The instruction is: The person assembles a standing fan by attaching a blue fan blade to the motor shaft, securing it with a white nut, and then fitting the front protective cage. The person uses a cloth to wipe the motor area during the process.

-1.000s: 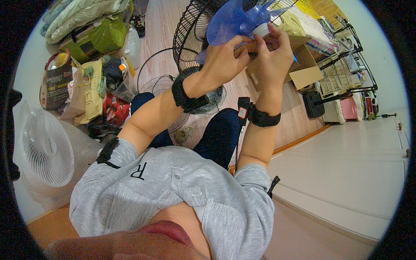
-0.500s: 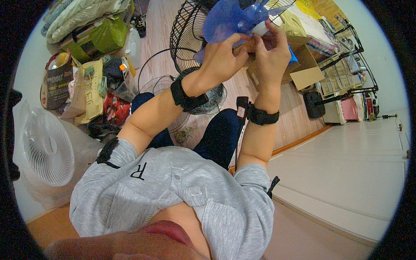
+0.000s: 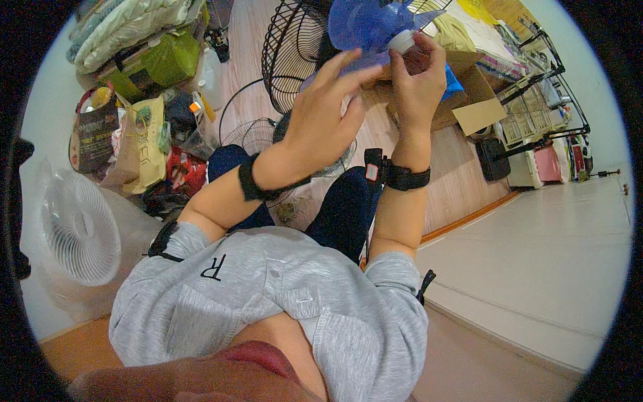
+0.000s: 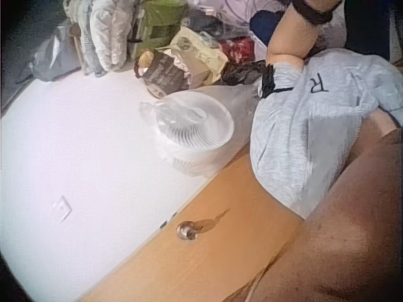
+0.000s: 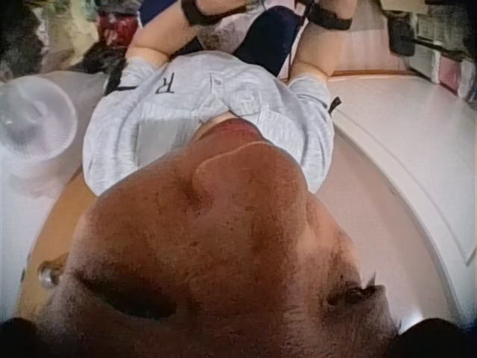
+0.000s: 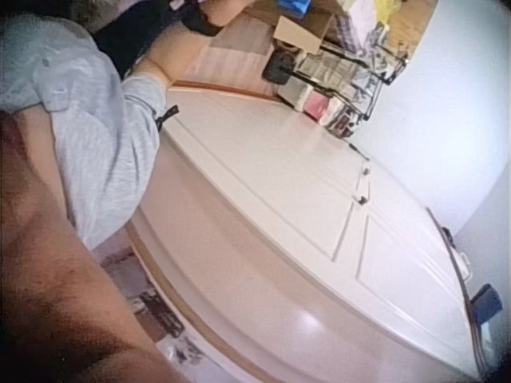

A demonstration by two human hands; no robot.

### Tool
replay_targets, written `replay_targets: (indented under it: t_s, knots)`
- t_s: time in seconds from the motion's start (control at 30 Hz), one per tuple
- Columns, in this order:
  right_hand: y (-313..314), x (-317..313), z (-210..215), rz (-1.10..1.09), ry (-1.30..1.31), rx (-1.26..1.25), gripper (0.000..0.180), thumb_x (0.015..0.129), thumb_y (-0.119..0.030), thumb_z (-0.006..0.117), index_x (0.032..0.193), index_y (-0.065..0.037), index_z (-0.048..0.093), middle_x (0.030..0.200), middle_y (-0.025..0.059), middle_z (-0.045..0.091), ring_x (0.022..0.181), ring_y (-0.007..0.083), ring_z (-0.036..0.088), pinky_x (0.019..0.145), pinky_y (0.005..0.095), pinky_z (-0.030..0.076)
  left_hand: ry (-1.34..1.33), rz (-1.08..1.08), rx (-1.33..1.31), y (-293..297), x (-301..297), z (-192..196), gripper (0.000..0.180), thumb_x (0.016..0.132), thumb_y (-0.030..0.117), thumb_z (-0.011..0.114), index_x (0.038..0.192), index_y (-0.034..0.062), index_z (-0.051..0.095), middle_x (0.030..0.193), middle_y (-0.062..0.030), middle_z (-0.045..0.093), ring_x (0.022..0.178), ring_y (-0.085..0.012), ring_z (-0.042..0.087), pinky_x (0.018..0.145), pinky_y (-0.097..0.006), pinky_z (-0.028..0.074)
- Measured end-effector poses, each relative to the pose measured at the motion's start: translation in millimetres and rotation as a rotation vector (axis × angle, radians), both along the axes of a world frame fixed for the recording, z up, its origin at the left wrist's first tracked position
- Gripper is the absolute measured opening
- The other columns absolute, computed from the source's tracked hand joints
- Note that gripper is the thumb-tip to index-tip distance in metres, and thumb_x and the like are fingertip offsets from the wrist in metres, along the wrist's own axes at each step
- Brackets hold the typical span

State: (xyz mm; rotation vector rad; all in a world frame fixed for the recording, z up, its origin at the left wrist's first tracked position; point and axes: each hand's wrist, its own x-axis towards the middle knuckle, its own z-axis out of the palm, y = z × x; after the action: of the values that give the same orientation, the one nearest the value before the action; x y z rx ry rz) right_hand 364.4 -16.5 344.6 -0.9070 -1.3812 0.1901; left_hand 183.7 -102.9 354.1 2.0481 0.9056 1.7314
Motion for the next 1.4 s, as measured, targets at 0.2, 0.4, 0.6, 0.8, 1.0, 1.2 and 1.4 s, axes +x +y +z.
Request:
replay_targets:
  t_s: [0.2, 0.4, 0.6, 0.8, 1.0, 1.2, 1.4]
  knots:
    - [-5.1, 1.4, -2.1, -0.018, 0.030, -0.061, 0.042, 0.085, -0.003, 0.080, 0.124, -0.003, 0.065, 0.109, 0.0110, 0.074, 0.097, 0.0185, 0.073, 0.087, 0.0309, 0.057, -0.067, -0.060, 0.277, -15.5, -69.4, 31.1, 0.035, 0.088, -0.003, 0.059, 0.121, 0.0021, 0.070, 0.120, -0.0101, 0.068, 0.097, -0.0165, 0.067, 0.077, -0.029, 0.054]
    - [-9.6, 2.6, -1.9, -0.021, 0.068, -0.064, 0.042, 0.085, -0.004, 0.080, 0.125, -0.004, 0.067, 0.108, 0.0102, 0.074, 0.095, 0.0178, 0.073, 0.086, 0.0302, 0.057, -0.284, 0.124, -0.018, 101.3, -117.1, 32.7, 0.034, 0.098, 0.004, 0.057, 0.130, -0.0050, 0.061, 0.128, -0.0118, 0.063, 0.120, -0.0233, 0.059, 0.107, -0.036, 0.043]
    - [-14.9, -0.6, -1.8, -0.127, -0.005, -0.043, 0.044, 0.085, -0.004, 0.081, 0.126, -0.005, 0.067, 0.107, 0.0094, 0.074, 0.093, 0.0176, 0.073, 0.084, 0.0302, 0.058, -0.356, 0.249, 0.027, 98.0, -125.6, 17.0, 0.025, 0.097, 0.004, 0.059, 0.120, 0.0009, 0.068, 0.110, -0.0042, 0.066, 0.082, -0.0099, 0.057, 0.074, -0.024, 0.049]
    - [-6.1, -3.9, -8.2, -0.154, 0.080, 0.012, 0.039, 0.084, -0.005, 0.082, 0.119, -0.003, 0.064, 0.105, 0.0084, 0.074, 0.092, 0.0169, 0.073, 0.083, 0.0301, 0.057, -0.016, 0.081, 0.223, -15.5, -57.2, -15.5, 0.026, 0.086, -0.010, 0.062, 0.096, 0.0105, 0.074, 0.106, -0.0094, 0.056, 0.082, -0.0146, 0.057, 0.067, -0.022, 0.046]
    - [7.0, -3.2, -11.2, -0.152, 0.137, 0.089, 0.037, 0.085, -0.005, 0.082, 0.117, -0.003, 0.064, 0.102, 0.0080, 0.074, 0.090, 0.0160, 0.072, 0.083, 0.0300, 0.057, -0.129, -0.175, 0.492, -39.1, -22.7, -12.1, 0.039, 0.081, -0.013, 0.062, 0.104, 0.0141, 0.080, 0.115, -0.0120, 0.058, 0.082, -0.0171, 0.058, 0.064, -0.025, 0.046]
    - [19.0, -5.6, -15.3, -0.052, 0.191, 0.118, 0.037, 0.084, -0.005, 0.083, 0.117, -0.004, 0.065, 0.100, 0.0073, 0.074, 0.087, 0.0150, 0.072, 0.079, 0.0286, 0.057, -0.170, 0.026, -0.061, -2.2, 19.9, -10.8, 0.049, 0.090, -0.005, 0.056, 0.137, 0.0054, 0.059, 0.117, -0.0158, 0.057, 0.068, -0.0125, 0.051, 0.064, -0.025, 0.046]
    - [20.9, -6.0, -15.7, -0.031, 0.160, 0.114, 0.037, 0.084, -0.006, 0.083, 0.116, -0.005, 0.066, 0.096, 0.0066, 0.074, 0.084, 0.0144, 0.072, 0.076, 0.0275, 0.057, -0.381, 0.028, -0.305, 23.2, 40.7, -12.4, 0.042, 0.089, -0.004, 0.057, 0.131, 0.0030, 0.052, 0.094, -0.0037, 0.057, 0.067, -0.0099, 0.051, 0.063, -0.028, 0.045]
